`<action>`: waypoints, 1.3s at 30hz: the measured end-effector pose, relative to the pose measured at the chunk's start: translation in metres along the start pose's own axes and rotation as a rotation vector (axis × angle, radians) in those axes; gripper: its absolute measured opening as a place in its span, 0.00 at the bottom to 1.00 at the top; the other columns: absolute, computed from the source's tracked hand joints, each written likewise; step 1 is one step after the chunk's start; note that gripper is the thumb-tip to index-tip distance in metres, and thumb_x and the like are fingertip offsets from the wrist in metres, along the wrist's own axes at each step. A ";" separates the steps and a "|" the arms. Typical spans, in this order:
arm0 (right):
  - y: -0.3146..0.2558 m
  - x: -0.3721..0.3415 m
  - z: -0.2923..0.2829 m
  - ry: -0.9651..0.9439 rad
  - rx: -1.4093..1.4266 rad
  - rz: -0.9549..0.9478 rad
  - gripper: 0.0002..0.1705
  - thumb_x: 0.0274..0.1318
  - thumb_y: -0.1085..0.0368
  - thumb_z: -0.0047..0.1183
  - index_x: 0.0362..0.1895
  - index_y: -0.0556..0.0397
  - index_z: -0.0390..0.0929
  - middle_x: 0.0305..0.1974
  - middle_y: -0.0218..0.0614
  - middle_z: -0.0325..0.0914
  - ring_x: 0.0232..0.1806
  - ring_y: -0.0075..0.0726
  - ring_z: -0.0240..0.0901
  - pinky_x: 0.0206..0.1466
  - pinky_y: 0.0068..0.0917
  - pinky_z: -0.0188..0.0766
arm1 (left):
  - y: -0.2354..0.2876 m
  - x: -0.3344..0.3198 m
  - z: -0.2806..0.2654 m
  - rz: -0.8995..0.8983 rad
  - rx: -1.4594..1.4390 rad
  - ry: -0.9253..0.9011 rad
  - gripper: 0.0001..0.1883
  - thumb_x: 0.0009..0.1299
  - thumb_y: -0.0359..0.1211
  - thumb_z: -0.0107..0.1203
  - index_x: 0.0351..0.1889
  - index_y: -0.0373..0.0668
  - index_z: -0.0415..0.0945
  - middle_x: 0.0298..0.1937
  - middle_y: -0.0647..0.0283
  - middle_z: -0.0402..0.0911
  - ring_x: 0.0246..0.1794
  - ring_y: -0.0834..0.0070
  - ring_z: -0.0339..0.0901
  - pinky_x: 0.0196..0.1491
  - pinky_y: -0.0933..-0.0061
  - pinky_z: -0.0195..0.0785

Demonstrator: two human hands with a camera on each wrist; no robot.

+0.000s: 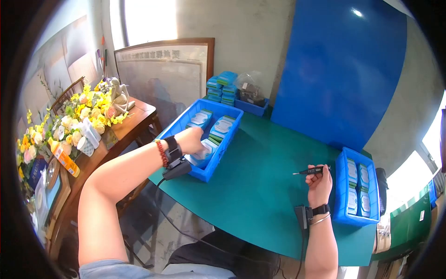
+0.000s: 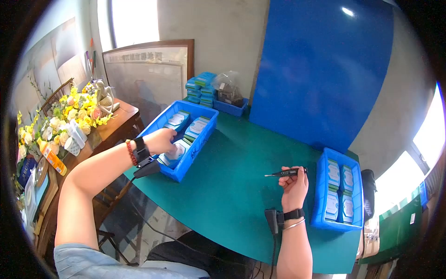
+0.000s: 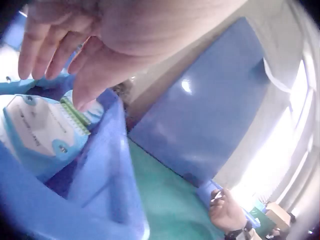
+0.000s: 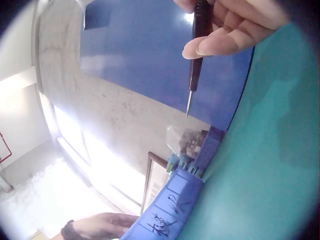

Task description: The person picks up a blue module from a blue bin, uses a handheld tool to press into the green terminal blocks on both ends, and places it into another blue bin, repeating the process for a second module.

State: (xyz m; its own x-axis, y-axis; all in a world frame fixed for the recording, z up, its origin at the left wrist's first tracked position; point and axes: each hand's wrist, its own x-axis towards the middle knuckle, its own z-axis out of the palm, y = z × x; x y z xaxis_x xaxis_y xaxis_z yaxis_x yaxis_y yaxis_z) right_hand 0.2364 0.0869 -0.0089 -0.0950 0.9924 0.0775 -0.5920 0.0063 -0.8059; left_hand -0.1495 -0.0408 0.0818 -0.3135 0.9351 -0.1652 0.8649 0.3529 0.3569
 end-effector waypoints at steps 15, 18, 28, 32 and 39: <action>0.009 0.002 -0.005 -0.063 -0.138 0.215 0.12 0.68 0.57 0.40 0.41 0.54 0.67 0.36 0.47 0.80 0.21 0.30 0.77 0.23 0.23 0.76 | -0.100 -0.202 0.193 -0.433 -1.609 -0.238 0.09 0.70 0.32 0.51 0.36 0.34 0.73 0.30 0.56 0.77 0.31 0.66 0.77 0.35 0.64 0.71; 0.011 0.000 -0.002 -0.093 -0.159 0.198 0.12 0.68 0.58 0.40 0.41 0.54 0.67 0.36 0.47 0.80 0.21 0.29 0.76 0.23 0.22 0.76 | -0.285 -0.267 0.346 -0.737 -1.563 -0.445 0.11 0.72 0.33 0.43 0.40 0.36 0.74 0.36 0.55 0.79 0.38 0.65 0.77 0.41 0.63 0.70; 0.012 -0.003 0.000 -0.050 -0.199 0.152 0.13 0.68 0.57 0.40 0.39 0.54 0.67 0.35 0.45 0.80 0.20 0.27 0.74 0.22 0.21 0.73 | -0.294 -0.293 0.463 -1.131 -1.141 -0.711 0.14 0.70 0.34 0.46 0.45 0.33 0.75 0.39 0.60 0.82 0.40 0.68 0.80 0.44 0.58 0.72; 0.016 -0.006 0.007 -0.061 -0.258 0.171 0.13 0.68 0.57 0.40 0.39 0.54 0.67 0.34 0.44 0.80 0.19 0.25 0.73 0.20 0.20 0.69 | -0.264 -0.261 0.436 -1.093 -1.123 -0.671 0.14 0.70 0.33 0.46 0.45 0.32 0.75 0.39 0.60 0.82 0.40 0.68 0.80 0.44 0.59 0.72; 0.000 -0.014 0.012 -0.014 -0.134 0.410 0.13 0.68 0.57 0.40 0.41 0.54 0.67 0.33 0.46 0.79 0.17 0.29 0.71 0.21 0.23 0.70 | -0.218 -0.151 0.399 -1.072 -1.079 -0.667 0.13 0.70 0.33 0.47 0.44 0.32 0.75 0.38 0.59 0.82 0.40 0.68 0.80 0.43 0.61 0.72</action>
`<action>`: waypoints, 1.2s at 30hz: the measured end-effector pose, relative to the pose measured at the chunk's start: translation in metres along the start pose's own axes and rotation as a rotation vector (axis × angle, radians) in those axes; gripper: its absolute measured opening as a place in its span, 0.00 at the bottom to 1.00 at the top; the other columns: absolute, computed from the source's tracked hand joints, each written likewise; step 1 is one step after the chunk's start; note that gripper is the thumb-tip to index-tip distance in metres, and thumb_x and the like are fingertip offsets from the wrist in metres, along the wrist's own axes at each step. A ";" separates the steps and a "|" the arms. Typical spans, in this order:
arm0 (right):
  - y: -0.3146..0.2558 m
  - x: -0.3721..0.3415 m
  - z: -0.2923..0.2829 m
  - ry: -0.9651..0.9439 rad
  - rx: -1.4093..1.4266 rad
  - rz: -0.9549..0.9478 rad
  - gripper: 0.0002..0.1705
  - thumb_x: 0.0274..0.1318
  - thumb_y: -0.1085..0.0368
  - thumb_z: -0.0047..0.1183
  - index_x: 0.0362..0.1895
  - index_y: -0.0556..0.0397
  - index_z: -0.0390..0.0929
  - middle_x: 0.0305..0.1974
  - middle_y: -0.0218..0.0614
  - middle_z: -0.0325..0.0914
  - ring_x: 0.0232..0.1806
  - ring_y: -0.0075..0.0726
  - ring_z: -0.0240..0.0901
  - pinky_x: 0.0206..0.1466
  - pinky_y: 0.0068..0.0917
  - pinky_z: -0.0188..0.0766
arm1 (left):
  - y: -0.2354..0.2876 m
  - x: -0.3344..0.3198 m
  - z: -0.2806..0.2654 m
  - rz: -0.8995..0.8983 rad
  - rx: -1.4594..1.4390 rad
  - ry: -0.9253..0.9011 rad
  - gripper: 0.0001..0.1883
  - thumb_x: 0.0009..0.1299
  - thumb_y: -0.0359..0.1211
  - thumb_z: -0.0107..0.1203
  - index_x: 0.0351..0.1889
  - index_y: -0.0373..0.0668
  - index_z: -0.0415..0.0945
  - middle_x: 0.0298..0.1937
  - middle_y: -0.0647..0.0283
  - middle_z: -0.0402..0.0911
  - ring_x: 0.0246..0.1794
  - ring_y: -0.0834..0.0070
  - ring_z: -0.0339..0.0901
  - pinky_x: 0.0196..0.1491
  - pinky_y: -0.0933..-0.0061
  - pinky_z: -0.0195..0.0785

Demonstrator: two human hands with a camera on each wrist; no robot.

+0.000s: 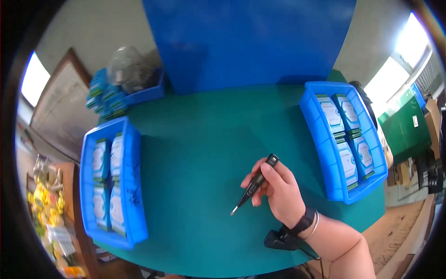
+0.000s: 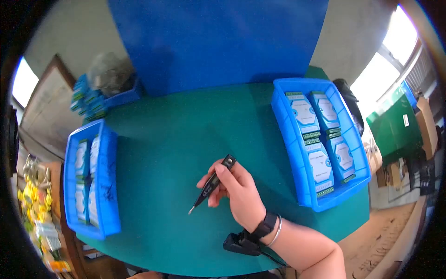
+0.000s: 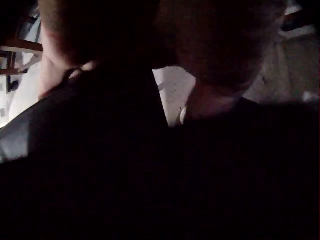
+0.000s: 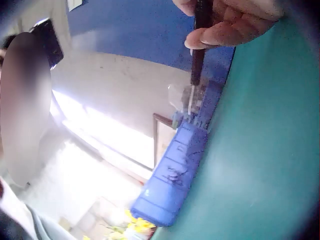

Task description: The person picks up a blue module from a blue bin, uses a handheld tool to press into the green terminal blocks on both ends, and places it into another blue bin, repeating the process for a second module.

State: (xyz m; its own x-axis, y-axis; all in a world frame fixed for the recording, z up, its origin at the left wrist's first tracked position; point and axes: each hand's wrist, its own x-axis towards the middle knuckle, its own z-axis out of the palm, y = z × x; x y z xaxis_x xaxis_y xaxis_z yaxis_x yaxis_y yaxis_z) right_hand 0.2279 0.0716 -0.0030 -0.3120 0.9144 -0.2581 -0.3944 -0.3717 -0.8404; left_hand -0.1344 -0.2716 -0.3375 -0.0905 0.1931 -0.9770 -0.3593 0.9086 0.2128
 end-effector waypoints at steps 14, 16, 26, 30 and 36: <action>-0.005 0.010 -0.012 0.088 0.299 0.087 0.13 0.69 0.58 0.39 0.44 0.55 0.66 0.36 0.51 0.79 0.21 0.34 0.74 0.25 0.26 0.73 | 0.096 -0.050 0.001 0.024 0.112 -0.005 0.12 0.69 0.31 0.49 0.43 0.30 0.74 0.38 0.57 0.81 0.39 0.68 0.79 0.42 0.65 0.72; -0.007 0.007 -0.012 0.068 0.283 0.096 0.13 0.69 0.58 0.39 0.44 0.56 0.66 0.36 0.49 0.79 0.20 0.32 0.74 0.25 0.24 0.72 | 0.104 -0.049 0.005 0.037 0.132 -0.007 0.12 0.69 0.31 0.49 0.43 0.30 0.74 0.37 0.56 0.81 0.39 0.68 0.79 0.42 0.65 0.72; -0.008 -0.011 -0.003 -0.166 -0.042 -0.099 0.12 0.69 0.58 0.40 0.41 0.55 0.66 0.36 0.43 0.79 0.21 0.27 0.74 0.25 0.21 0.72 | 0.111 -0.065 0.010 0.236 0.202 -0.063 0.11 0.68 0.30 0.51 0.42 0.29 0.74 0.37 0.55 0.81 0.38 0.68 0.79 0.41 0.68 0.72; -0.025 -0.034 0.019 -0.159 -0.135 -0.304 0.12 0.68 0.58 0.42 0.42 0.55 0.66 0.35 0.41 0.79 0.20 0.22 0.73 0.22 0.17 0.71 | 0.108 -0.131 -0.009 0.370 0.217 -0.082 0.11 0.68 0.29 0.51 0.42 0.29 0.74 0.37 0.55 0.81 0.38 0.68 0.79 0.41 0.69 0.72; -0.114 -0.086 0.033 0.029 -0.462 -0.728 0.11 0.65 0.60 0.47 0.38 0.55 0.71 0.32 0.35 0.81 0.21 0.18 0.69 0.24 0.16 0.68 | 0.121 -0.299 -0.023 0.938 0.461 -0.193 0.11 0.69 0.32 0.52 0.35 0.29 0.75 0.34 0.50 0.80 0.36 0.65 0.79 0.38 0.71 0.72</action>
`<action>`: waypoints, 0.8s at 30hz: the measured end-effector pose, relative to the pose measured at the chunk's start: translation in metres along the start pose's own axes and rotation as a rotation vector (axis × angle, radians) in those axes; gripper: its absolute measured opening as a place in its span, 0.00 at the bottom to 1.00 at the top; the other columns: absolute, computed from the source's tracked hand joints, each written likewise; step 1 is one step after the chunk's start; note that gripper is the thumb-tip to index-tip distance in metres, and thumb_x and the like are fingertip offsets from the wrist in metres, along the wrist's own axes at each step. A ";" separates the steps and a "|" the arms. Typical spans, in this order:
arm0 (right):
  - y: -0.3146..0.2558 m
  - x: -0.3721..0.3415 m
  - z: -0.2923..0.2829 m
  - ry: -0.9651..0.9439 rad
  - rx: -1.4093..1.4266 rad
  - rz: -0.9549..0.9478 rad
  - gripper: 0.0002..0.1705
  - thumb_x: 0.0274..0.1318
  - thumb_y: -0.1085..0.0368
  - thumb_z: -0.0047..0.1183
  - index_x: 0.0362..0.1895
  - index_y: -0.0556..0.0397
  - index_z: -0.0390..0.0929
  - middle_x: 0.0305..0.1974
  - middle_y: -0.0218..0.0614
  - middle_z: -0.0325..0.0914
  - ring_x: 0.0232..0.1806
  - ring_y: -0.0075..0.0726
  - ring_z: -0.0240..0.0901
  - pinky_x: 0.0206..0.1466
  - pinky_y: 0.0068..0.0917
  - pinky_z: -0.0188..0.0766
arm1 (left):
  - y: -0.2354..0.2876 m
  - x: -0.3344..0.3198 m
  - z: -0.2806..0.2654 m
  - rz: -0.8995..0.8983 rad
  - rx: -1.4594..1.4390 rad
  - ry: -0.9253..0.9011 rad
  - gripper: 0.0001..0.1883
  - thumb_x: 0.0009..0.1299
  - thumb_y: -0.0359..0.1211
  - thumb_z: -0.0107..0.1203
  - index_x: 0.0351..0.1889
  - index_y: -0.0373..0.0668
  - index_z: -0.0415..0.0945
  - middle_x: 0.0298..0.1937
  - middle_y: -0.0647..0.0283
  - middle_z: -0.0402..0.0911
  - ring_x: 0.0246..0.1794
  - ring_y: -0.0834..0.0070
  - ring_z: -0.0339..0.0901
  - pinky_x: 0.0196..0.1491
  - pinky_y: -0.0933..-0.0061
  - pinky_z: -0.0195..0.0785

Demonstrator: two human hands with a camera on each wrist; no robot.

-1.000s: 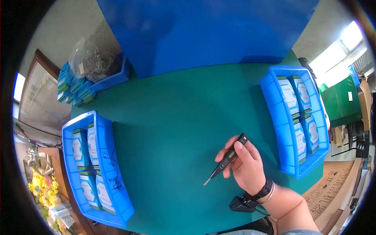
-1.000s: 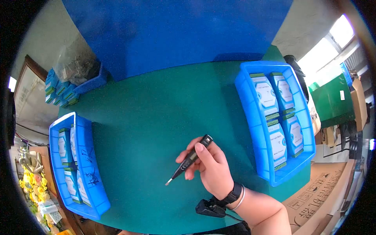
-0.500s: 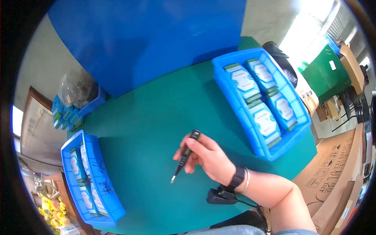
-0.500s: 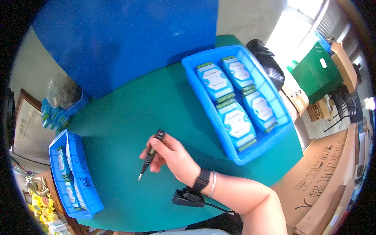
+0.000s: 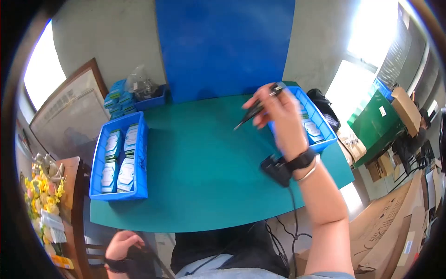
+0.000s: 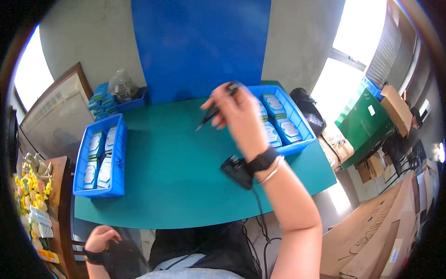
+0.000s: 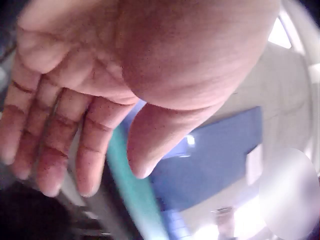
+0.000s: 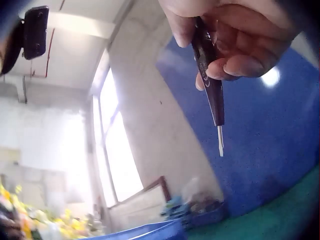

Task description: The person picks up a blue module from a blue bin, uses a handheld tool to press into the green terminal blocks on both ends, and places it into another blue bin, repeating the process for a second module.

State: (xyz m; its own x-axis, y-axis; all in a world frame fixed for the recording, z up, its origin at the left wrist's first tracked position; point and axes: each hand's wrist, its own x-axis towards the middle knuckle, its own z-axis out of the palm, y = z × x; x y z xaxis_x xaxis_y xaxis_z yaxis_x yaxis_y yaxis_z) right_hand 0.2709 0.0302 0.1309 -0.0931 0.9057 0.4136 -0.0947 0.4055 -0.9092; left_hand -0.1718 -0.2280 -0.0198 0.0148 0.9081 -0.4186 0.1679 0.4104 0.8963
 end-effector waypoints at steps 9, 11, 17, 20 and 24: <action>0.014 0.056 -0.156 0.127 -0.645 0.506 0.12 0.58 0.64 0.49 0.38 0.61 0.74 0.28 0.40 0.80 0.23 0.36 0.78 0.26 0.33 0.75 | 0.188 0.027 0.088 0.653 -0.345 -0.219 0.18 0.72 0.41 0.50 0.30 0.34 0.71 0.28 0.53 0.78 0.28 0.66 0.77 0.30 0.69 0.69; 0.044 0.063 -0.190 -0.152 -0.984 0.550 0.10 0.54 0.67 0.52 0.30 0.64 0.77 0.25 0.45 0.81 0.22 0.38 0.80 0.24 0.30 0.75 | 0.220 0.058 0.106 0.624 -0.483 -0.242 0.15 0.74 0.39 0.47 0.32 0.36 0.70 0.28 0.55 0.77 0.29 0.65 0.77 0.30 0.68 0.69; 0.076 0.050 -0.171 -0.293 -1.115 0.742 0.17 0.52 0.57 0.59 0.29 0.61 0.79 0.16 0.36 0.76 0.17 0.28 0.74 0.19 0.26 0.66 | 0.243 0.178 0.134 0.515 -0.767 -0.226 0.12 0.75 0.39 0.45 0.35 0.40 0.70 0.31 0.58 0.77 0.31 0.66 0.76 0.34 0.66 0.69; 0.079 0.052 -0.159 -0.399 -1.099 0.831 0.24 0.46 0.49 0.64 0.22 0.61 0.78 0.14 0.33 0.73 0.14 0.25 0.68 0.17 0.26 0.61 | 0.225 0.208 0.133 0.433 -0.844 -0.169 0.12 0.75 0.39 0.46 0.35 0.40 0.71 0.31 0.59 0.77 0.31 0.67 0.76 0.34 0.67 0.69; 0.089 0.057 -0.167 -0.391 -0.912 1.011 0.21 0.47 0.50 0.64 0.22 0.56 0.76 0.16 0.28 0.71 0.14 0.22 0.63 0.15 0.21 0.58 | 0.197 0.226 0.128 0.348 -0.895 -0.105 0.11 0.74 0.38 0.46 0.35 0.41 0.71 0.31 0.59 0.78 0.31 0.68 0.76 0.34 0.68 0.69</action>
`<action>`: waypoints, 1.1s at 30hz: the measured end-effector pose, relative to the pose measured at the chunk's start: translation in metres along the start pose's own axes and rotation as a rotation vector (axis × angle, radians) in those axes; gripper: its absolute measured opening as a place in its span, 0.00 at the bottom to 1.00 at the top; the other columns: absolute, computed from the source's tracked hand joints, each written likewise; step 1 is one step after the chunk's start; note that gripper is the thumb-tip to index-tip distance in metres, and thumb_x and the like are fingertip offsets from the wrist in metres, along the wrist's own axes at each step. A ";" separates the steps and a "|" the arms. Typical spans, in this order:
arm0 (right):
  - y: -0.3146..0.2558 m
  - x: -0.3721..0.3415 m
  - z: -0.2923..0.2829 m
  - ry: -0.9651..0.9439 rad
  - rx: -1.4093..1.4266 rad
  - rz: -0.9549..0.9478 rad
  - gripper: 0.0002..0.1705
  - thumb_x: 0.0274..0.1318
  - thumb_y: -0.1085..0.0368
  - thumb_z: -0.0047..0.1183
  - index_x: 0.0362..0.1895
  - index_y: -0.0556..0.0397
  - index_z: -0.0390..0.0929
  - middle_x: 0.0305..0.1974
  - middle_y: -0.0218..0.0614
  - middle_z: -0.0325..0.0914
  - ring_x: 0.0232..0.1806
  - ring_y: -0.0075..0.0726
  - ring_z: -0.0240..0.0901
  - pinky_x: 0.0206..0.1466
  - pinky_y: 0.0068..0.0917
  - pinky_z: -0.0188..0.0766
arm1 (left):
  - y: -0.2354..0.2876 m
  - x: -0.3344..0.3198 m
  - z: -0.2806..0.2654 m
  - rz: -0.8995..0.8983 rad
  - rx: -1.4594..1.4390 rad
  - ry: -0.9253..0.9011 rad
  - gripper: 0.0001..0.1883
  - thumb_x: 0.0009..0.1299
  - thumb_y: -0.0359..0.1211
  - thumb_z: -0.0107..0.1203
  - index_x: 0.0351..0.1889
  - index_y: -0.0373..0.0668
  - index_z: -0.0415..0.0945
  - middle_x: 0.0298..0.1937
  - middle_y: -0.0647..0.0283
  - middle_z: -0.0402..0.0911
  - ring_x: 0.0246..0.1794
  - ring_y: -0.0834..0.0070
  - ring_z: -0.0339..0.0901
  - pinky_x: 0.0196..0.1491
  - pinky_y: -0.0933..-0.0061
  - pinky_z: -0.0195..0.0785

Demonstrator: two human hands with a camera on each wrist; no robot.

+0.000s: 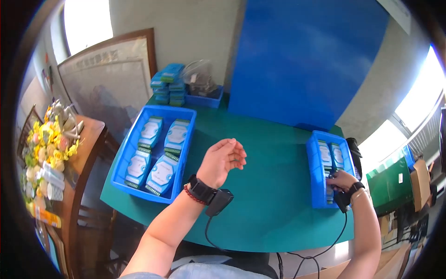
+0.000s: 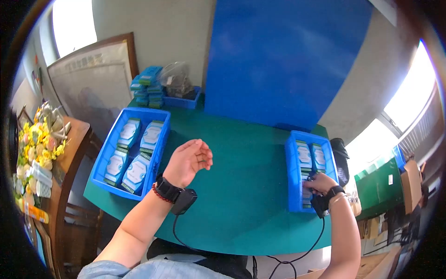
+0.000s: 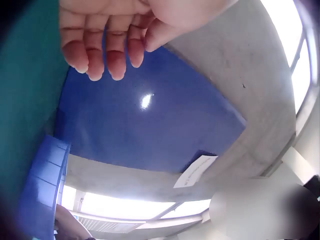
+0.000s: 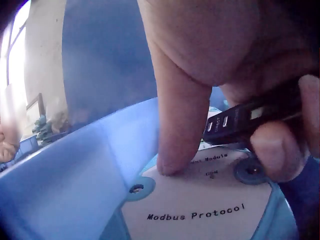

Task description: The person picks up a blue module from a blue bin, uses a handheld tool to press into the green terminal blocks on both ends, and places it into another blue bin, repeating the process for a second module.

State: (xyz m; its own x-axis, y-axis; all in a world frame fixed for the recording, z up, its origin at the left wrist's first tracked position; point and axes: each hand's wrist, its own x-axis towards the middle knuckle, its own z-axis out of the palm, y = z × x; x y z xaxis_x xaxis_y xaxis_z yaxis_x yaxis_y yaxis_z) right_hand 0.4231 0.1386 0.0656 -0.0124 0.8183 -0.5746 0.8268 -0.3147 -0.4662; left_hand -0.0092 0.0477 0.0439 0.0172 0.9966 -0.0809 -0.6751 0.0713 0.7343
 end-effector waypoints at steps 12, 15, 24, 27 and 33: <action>0.004 -0.038 -0.049 0.485 -0.047 -0.203 0.24 0.42 0.53 0.67 0.35 0.63 0.80 0.21 0.30 0.74 0.18 0.25 0.65 0.20 0.25 0.62 | -0.019 -0.008 -0.003 -0.101 0.060 -0.049 0.11 0.73 0.38 0.48 0.36 0.40 0.73 0.33 0.60 0.79 0.32 0.69 0.77 0.35 0.70 0.69; -0.065 -0.109 -0.040 0.431 0.148 -0.369 0.26 0.45 0.50 0.66 0.37 0.63 0.79 0.20 0.25 0.72 0.20 0.21 0.64 0.22 0.21 0.59 | -0.024 -0.013 0.008 -0.137 0.146 -0.144 0.13 0.74 0.40 0.47 0.39 0.39 0.74 0.37 0.58 0.80 0.35 0.69 0.77 0.37 0.70 0.70; -0.170 -0.108 0.117 0.064 0.145 -0.615 0.27 0.49 0.46 0.63 0.24 0.61 0.78 0.19 0.29 0.71 0.22 0.20 0.62 0.23 0.27 0.59 | -0.040 -0.035 0.029 -0.230 -0.187 -0.387 0.33 0.75 0.57 0.28 0.66 0.40 0.58 0.60 0.54 0.71 0.55 0.57 0.74 0.57 0.51 0.67; -0.175 -0.088 0.148 -0.064 0.435 -0.650 0.24 0.53 0.49 0.61 0.34 0.61 0.76 0.22 0.27 0.71 0.22 0.19 0.63 0.22 0.22 0.60 | -0.032 -0.030 0.010 -0.253 -0.186 -0.420 0.34 0.75 0.57 0.26 0.67 0.43 0.58 0.62 0.54 0.70 0.58 0.51 0.71 0.60 0.49 0.65; -0.159 -0.047 0.159 0.142 0.873 -0.780 0.09 0.67 0.67 0.42 0.43 0.58 0.71 0.36 0.32 0.71 0.34 0.23 0.68 0.39 0.21 0.65 | -0.029 -0.016 -0.012 -0.260 -0.274 -0.378 0.31 0.76 0.54 0.28 0.69 0.46 0.55 0.61 0.46 0.69 0.60 0.51 0.69 0.60 0.49 0.63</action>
State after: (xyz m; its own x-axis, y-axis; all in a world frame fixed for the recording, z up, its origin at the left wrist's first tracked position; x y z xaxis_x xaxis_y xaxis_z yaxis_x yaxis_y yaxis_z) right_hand 0.2031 0.0735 0.0598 -0.2359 0.9638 0.1240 -0.0421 0.1174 -0.9922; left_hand 0.0011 0.0294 0.0153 0.4401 0.8966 0.0487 -0.7801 0.3549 0.5152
